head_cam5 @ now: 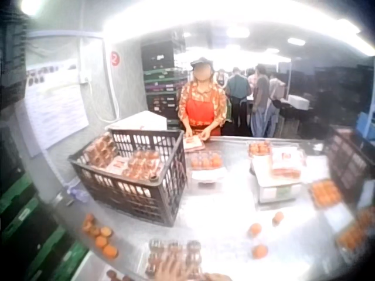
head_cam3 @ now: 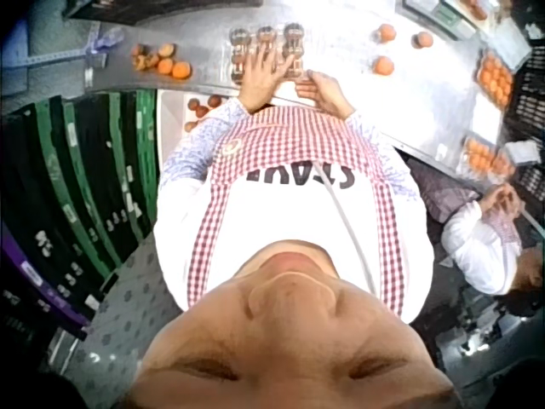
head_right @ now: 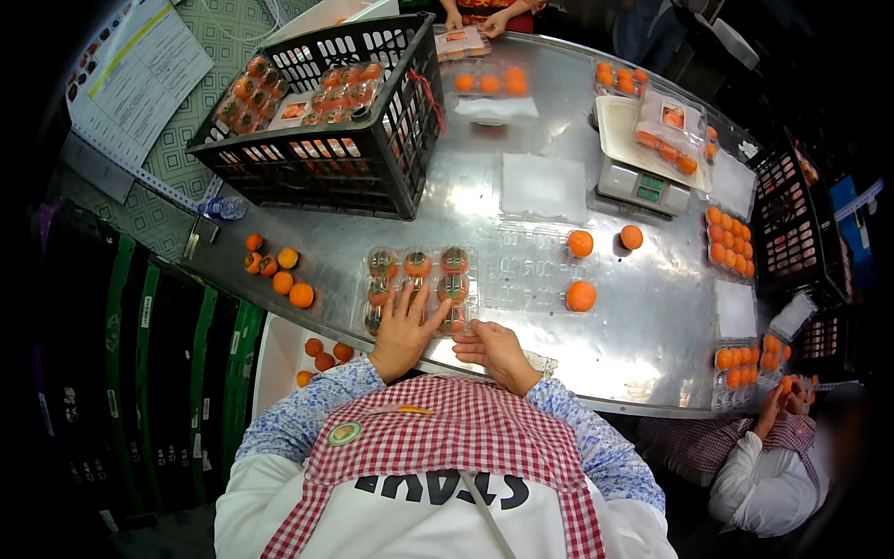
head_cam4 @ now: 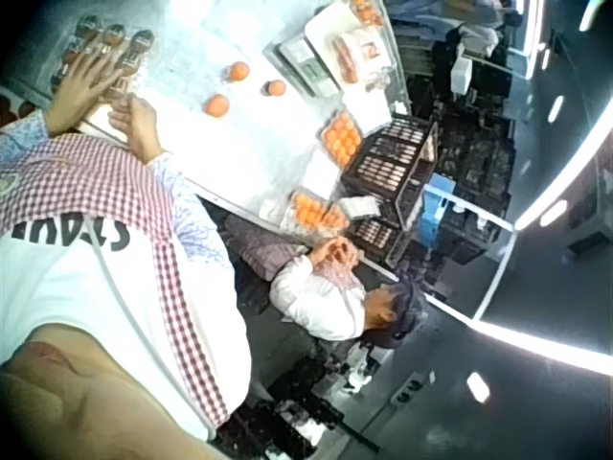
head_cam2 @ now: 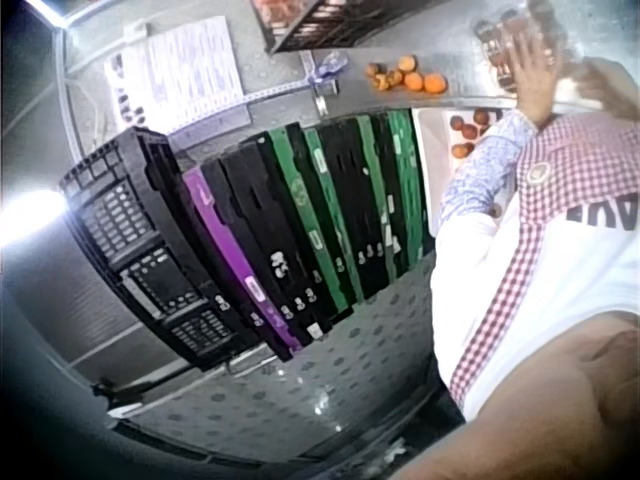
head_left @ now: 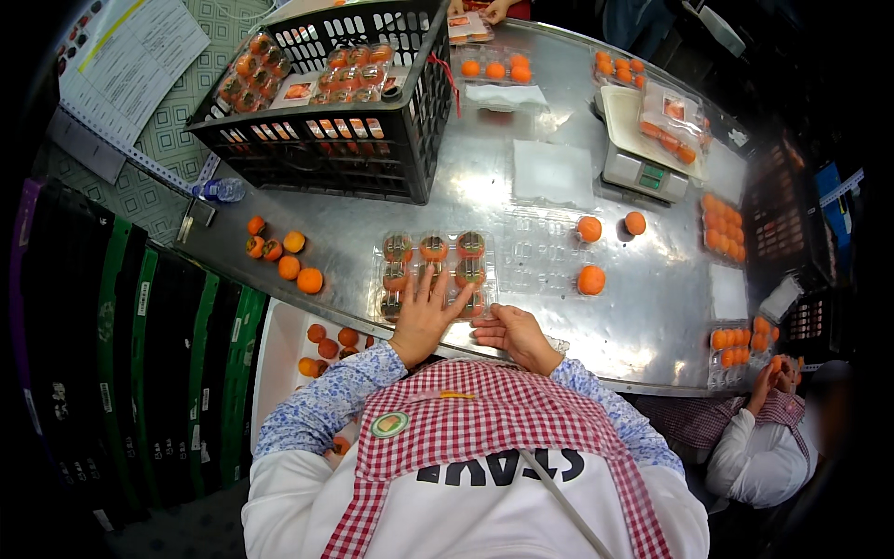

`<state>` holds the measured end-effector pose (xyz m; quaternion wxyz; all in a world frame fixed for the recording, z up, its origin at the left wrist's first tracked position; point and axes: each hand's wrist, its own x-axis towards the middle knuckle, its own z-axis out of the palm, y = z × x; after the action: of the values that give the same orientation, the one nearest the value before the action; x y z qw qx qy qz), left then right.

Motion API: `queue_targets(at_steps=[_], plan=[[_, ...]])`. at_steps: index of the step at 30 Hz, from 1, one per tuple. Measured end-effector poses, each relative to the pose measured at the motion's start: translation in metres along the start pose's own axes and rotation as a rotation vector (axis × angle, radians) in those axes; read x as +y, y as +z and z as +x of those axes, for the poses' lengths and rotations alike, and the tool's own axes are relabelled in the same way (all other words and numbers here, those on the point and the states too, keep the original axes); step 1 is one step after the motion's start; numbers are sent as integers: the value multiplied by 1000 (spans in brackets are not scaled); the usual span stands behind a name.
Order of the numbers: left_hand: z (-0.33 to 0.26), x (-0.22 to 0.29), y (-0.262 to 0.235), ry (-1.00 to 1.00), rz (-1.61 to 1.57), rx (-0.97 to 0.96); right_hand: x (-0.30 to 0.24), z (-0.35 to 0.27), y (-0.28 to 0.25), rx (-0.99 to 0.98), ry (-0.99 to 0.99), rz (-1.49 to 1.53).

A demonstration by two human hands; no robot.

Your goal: The person picks up fruit from a crate by hand, checks each piece, and places them into plastic trays on a metal table, eventually putting the filled trays into a larger crate.

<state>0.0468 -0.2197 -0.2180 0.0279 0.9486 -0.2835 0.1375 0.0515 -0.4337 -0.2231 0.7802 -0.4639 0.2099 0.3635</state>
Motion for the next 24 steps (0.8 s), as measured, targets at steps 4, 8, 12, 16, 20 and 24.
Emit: queue_targets(at_steps=[4, 8, 12, 16, 20, 24], plan=[[-8, -7, 4, 17, 8, 17, 0, 3, -2, 2, 34, -10], [-13, -17, 7, 63, -12, 21, 3, 6, -7, -4, 85, -19], [-11, -22, 5, 104, -15, 58, -4, 0, 1, -9, 65, -44], [6, -28, -23, 107, -119, -1, -37, -14, 19, 23, -3, -94], [38, -44, -45, 52, -289, 40, -83, -13, 40, 34, -97, -149], [77, -71, -75, -178, -567, -88, -136, 2, 65, -54, -230, -142]])
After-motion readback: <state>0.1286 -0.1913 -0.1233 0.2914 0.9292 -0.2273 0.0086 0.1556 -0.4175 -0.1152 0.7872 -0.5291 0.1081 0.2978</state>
